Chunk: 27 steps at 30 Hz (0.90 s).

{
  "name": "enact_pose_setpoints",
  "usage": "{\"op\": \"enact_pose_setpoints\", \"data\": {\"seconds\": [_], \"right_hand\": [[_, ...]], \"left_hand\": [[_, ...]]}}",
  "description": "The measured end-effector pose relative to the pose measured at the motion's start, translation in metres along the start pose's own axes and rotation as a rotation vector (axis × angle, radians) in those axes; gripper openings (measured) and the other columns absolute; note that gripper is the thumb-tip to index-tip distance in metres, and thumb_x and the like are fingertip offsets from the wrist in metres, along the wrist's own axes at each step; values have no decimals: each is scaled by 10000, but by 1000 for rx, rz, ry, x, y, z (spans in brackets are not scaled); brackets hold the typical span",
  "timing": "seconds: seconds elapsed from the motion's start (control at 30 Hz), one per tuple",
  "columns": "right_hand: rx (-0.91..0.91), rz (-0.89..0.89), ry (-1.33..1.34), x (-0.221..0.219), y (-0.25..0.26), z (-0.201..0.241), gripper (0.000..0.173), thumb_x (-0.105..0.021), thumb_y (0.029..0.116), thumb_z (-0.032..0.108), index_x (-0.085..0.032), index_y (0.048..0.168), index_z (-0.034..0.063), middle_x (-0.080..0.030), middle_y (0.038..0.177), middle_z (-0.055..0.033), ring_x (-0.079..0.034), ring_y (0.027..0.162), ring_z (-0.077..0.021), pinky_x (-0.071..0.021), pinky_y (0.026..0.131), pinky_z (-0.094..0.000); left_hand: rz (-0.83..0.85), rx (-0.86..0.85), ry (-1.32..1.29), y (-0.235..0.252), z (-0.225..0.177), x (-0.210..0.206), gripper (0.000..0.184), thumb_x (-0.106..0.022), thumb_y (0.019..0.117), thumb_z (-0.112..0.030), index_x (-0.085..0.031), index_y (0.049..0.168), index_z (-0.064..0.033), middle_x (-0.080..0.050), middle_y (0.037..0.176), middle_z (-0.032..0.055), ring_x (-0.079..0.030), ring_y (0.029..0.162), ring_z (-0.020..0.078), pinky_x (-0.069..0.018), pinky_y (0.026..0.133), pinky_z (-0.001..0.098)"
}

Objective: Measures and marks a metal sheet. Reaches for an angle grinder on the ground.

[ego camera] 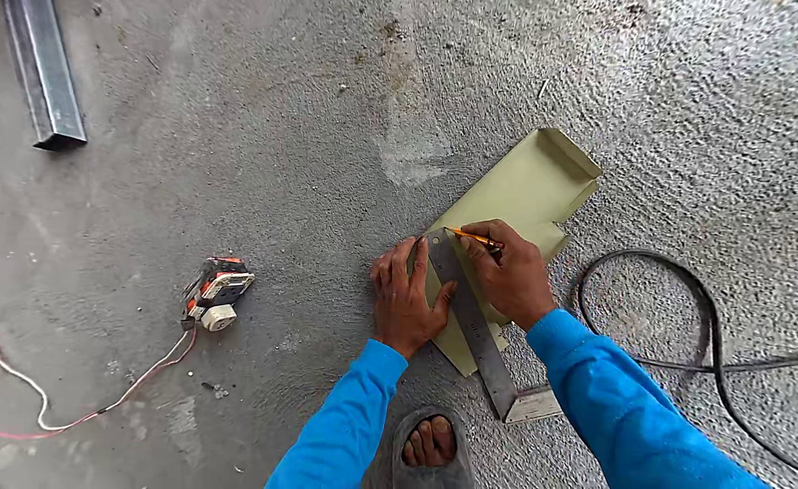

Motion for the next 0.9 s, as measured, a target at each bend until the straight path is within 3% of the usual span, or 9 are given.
{"op": "enact_pose_setpoints", "data": {"seconds": [0.13, 0.23, 0.4, 0.57, 0.7, 0.8, 0.9], "right_hand": [[54, 42, -81, 0, 0, 2, 199, -620, 1025, 226, -730, 1169, 141, -707, 986, -59, -670, 845, -191, -569, 750, -401], [93, 88, -142, 6, -21, 10, 181, -604, 1032, 210, -714, 1131, 106, -694, 944, -61, -670, 777, -193, -573, 669, -405], [101, -49, -92, 6, -42, -3, 197, -610, 1031, 193, -706, 1171, 92, -701, 951, -44, -645, 732, -100, -541, 635, -275], [60, -56, -96, -9, -15, 0, 205, -599, 1037, 235, -712, 1174, 133, -724, 999, -49, -696, 890, -179, -574, 767, -390], [60, -13, -122, -7, -9, 3, 210, -585, 1044, 236, -709, 1183, 139, -725, 998, -47, -703, 889, -192, -581, 761, -425], [89, 62, -214, 7, -23, 9, 195, -579, 1049, 221, -695, 1167, 118, -702, 963, -61, -686, 830, -226, -563, 671, -452], [127, 85, -371, 23, -52, 8, 201, -571, 1003, 243, -735, 1063, 145, -682, 858, -10, -642, 784, -227, -526, 664, -452]], "left_hand": [[4, -5, -13, 0, 0, 1, 786, -490, 958, -649, -470, 1543, -124, -404, 1595, 117, -394, 1427, 318, -280, 1174, 516], [-6, -10, -18, -1, 0, 1, 780, -487, 957, -653, -486, 1532, -126, -415, 1586, 123, -399, 1425, 318, -278, 1178, 515], [1, -5, -17, -1, -2, 1, 790, -545, 940, -641, -496, 1522, -109, -428, 1577, 139, -418, 1413, 332, -284, 1172, 527], [0, -13, -10, 0, 1, 2, 780, -555, 937, -620, -490, 1529, -116, -417, 1581, 134, -415, 1401, 326, -294, 1155, 516], [14, -8, -13, 0, 0, 3, 779, -551, 941, -619, -483, 1535, -119, -404, 1592, 129, -406, 1417, 323, -282, 1172, 514], [12, -7, -5, 0, -1, 3, 791, -518, 949, -652, -478, 1538, -126, -405, 1593, 128, -407, 1421, 321, -283, 1173, 517], [-6, 0, -7, 0, -1, 1, 785, -494, 952, -670, -497, 1527, -137, -425, 1584, 118, -413, 1419, 316, -285, 1173, 515]]}}
Point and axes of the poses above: each hand's wrist, its own y-axis towards the middle knuckle, its own x-axis out of the back of the hand, z = x × y, the point moved 2 cm from there along y, towards the middle knuckle
